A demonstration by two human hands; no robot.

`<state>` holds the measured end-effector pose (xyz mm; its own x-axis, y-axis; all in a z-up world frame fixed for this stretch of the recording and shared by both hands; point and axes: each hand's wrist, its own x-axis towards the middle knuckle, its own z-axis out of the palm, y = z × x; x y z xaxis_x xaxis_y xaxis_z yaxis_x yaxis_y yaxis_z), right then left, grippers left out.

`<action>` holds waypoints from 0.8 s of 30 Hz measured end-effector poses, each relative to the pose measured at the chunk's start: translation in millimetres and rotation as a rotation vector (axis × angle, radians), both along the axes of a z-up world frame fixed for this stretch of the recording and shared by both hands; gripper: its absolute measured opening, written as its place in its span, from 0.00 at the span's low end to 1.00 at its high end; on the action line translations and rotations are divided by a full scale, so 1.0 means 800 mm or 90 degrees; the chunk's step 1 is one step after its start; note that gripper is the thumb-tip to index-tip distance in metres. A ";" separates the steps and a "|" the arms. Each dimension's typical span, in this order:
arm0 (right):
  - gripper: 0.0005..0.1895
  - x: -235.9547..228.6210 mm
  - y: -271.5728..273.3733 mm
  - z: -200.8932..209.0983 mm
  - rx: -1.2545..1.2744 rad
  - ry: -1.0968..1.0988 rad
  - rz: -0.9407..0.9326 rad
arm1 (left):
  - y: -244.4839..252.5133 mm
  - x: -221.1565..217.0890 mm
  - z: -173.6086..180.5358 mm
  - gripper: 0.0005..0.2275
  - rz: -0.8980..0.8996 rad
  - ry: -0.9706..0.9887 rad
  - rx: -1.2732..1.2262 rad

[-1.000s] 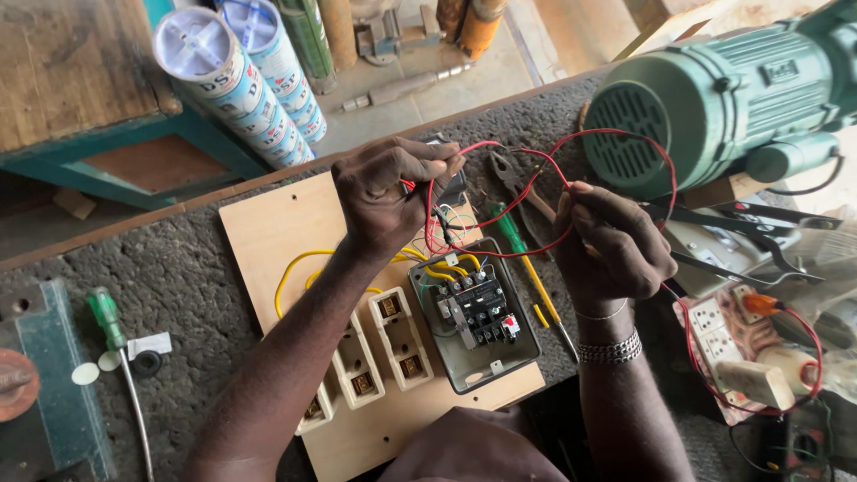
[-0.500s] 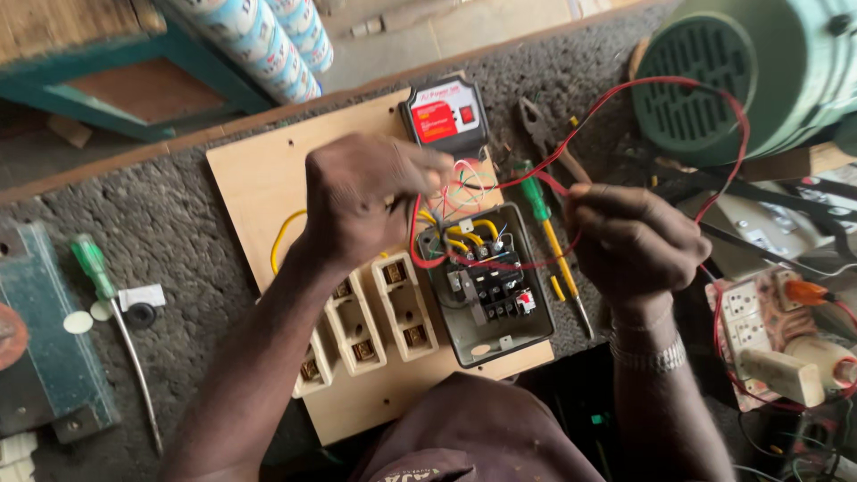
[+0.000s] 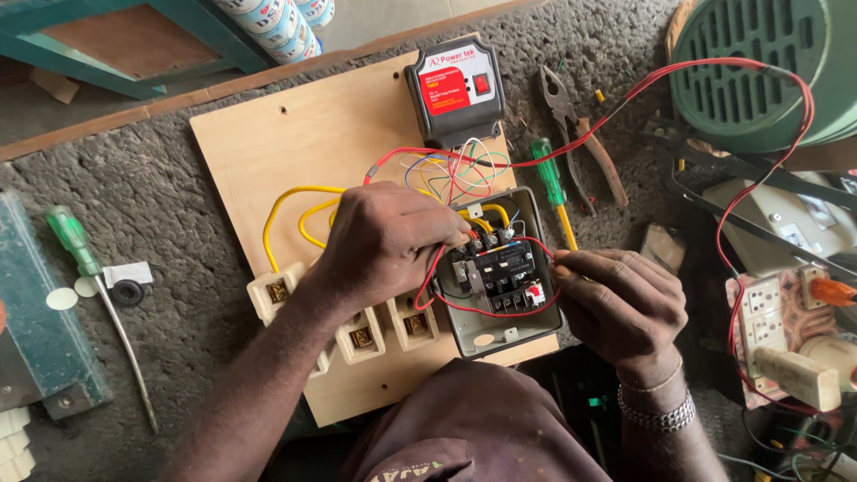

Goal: The person connects red and yellow wires to terminals on a circuit breaker and a power strip mounted on a wooden board. They use their hands to strip, twist, and insert wire ends into terminal screws, then tighten connections.

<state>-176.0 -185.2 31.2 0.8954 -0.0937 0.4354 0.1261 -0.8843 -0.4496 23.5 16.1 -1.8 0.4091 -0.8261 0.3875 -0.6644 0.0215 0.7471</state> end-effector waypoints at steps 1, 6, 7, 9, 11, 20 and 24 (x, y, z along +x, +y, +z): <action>0.05 -0.001 0.001 0.000 -0.003 0.006 -0.008 | -0.002 -0.003 -0.001 0.06 0.009 -0.004 -0.003; 0.04 -0.002 0.003 0.002 -0.008 0.000 -0.034 | -0.006 -0.008 -0.002 0.05 0.021 -0.023 0.012; 0.04 -0.002 0.003 0.003 -0.006 0.001 -0.037 | -0.006 -0.008 -0.002 0.05 0.019 -0.026 0.012; 0.05 0.000 0.003 0.005 -0.002 -0.001 -0.030 | -0.008 -0.008 0.000 0.05 0.014 -0.037 0.016; 0.05 0.003 0.002 0.006 -0.006 0.005 -0.018 | -0.009 -0.008 0.002 0.07 0.010 -0.053 0.022; 0.07 0.020 0.001 0.012 -0.036 0.056 0.025 | -0.022 -0.009 0.017 0.11 -0.035 -0.132 0.015; 0.09 0.031 0.001 0.017 0.001 0.103 0.024 | -0.028 -0.008 0.022 0.15 -0.087 -0.207 0.002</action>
